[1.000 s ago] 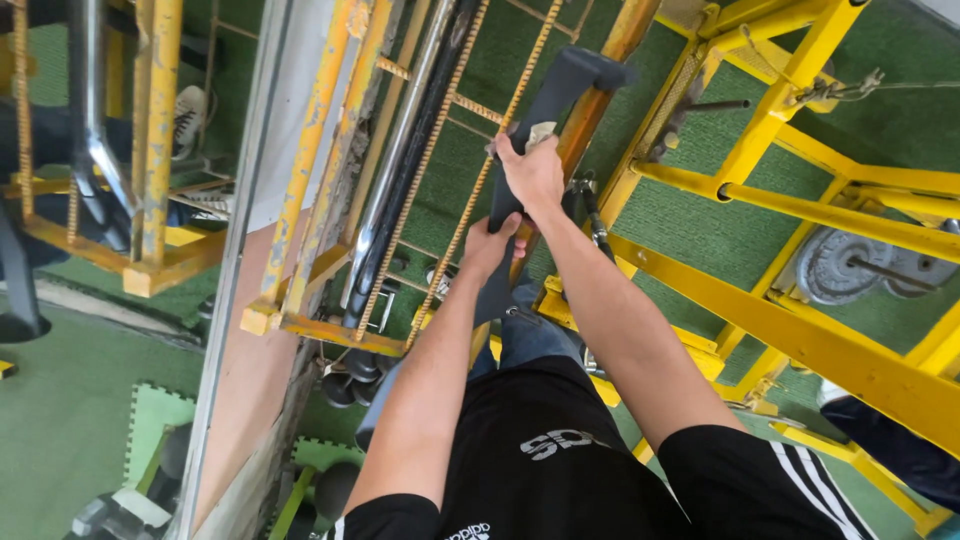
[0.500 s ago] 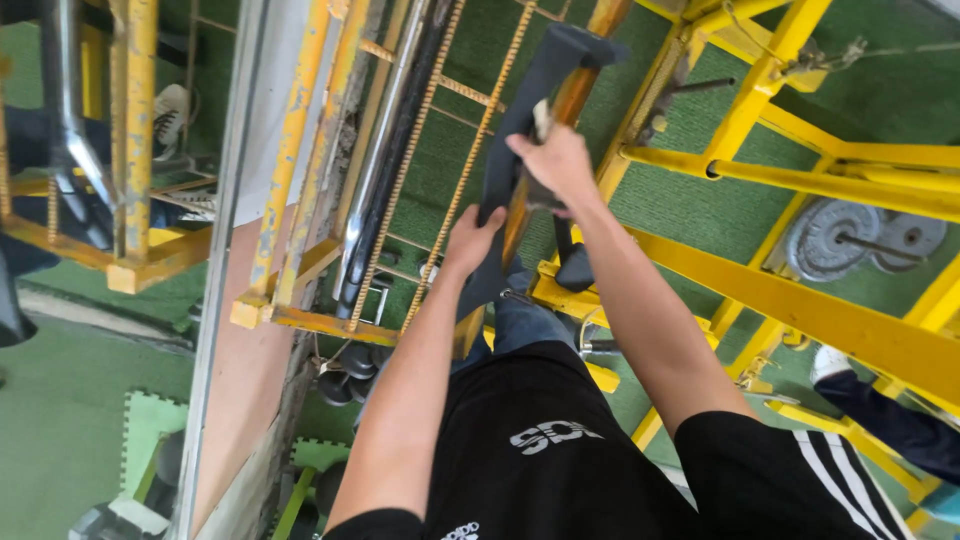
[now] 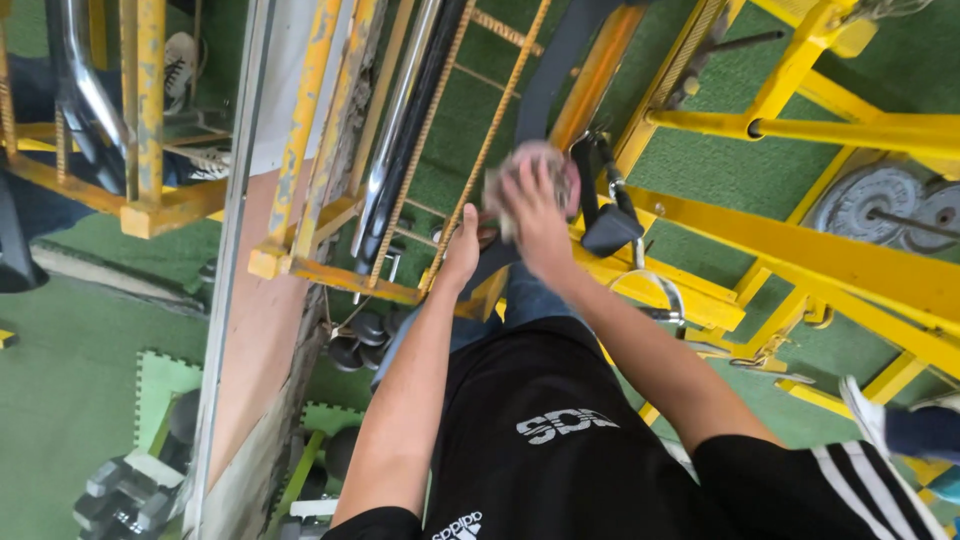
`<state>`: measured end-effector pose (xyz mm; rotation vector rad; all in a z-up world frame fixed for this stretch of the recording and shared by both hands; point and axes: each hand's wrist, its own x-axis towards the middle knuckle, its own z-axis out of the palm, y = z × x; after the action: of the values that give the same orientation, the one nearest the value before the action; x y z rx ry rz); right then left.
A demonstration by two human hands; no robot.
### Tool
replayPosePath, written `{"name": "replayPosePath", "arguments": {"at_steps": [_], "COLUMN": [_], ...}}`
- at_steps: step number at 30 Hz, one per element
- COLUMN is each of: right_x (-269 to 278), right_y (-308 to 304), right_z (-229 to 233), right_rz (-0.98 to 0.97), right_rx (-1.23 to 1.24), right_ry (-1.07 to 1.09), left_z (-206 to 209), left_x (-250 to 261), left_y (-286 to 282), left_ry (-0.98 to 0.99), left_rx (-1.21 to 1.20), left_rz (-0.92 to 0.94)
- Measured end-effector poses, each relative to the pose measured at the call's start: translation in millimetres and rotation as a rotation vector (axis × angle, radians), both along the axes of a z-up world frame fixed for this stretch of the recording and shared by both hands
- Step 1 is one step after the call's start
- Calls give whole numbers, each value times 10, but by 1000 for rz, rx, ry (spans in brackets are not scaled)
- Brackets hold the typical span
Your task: Wiping and cleaning various cable machine attachments and metal frames using a cloth.
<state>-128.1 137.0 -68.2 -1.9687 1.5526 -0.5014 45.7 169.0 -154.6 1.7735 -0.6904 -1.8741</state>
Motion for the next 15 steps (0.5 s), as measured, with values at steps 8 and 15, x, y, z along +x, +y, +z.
{"name": "replayPosePath", "arguments": {"at_steps": [8,15], "right_x": [-149,32], "right_y": [186,-308], "right_z": [266,100], "right_rz": [191,80], "right_rx": [-137,-200], "right_ry": [47,171], "left_z": [176,308], "left_x": [38,-30], "left_y": [5,28], "left_ry": [77,-153], "left_rx": [33,-20], "left_rz": [-67,-189]}}
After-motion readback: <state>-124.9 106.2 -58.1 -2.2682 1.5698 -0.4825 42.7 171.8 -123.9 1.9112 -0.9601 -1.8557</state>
